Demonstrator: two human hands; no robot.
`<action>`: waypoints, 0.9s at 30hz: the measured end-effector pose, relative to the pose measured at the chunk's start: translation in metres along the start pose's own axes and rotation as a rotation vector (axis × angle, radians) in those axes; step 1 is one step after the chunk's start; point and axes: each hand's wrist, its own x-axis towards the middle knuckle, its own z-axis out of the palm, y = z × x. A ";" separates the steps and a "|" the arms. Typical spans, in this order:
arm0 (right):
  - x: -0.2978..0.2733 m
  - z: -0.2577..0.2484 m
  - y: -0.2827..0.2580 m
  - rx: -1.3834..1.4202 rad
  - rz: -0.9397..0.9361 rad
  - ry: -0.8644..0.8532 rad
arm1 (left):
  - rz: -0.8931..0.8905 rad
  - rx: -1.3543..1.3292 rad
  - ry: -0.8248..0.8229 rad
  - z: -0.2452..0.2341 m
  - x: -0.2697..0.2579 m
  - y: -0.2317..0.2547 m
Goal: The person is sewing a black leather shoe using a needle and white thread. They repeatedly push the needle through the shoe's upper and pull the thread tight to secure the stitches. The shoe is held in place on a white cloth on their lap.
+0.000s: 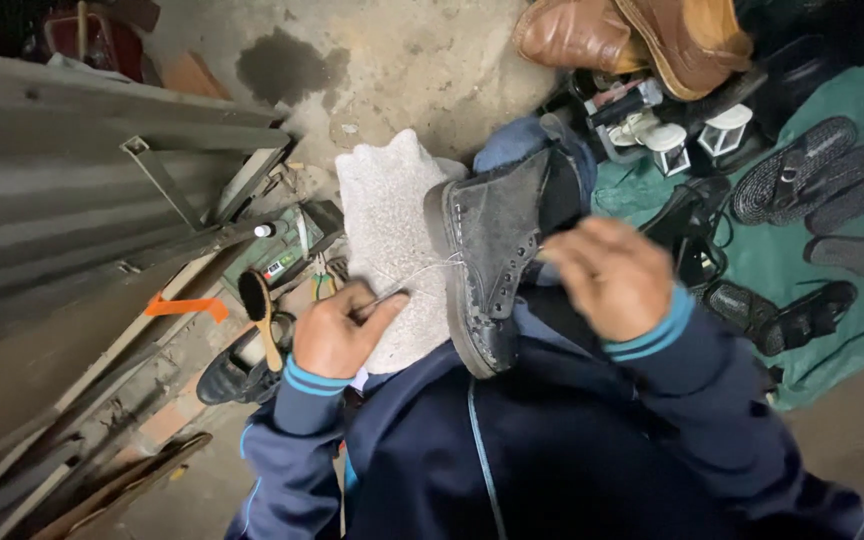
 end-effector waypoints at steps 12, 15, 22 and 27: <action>0.012 -0.004 -0.034 0.733 0.303 -0.246 | 0.344 -0.395 -0.045 0.003 0.001 0.030; 0.035 0.006 -0.055 0.602 0.319 -0.290 | 0.406 -0.207 -0.059 0.009 0.001 0.040; 0.039 0.022 -0.059 0.560 0.308 -0.181 | 0.492 -0.360 -0.002 0.031 -0.033 0.021; 0.039 0.020 -0.052 0.541 0.267 -0.159 | 0.458 -0.602 0.016 0.029 -0.023 0.020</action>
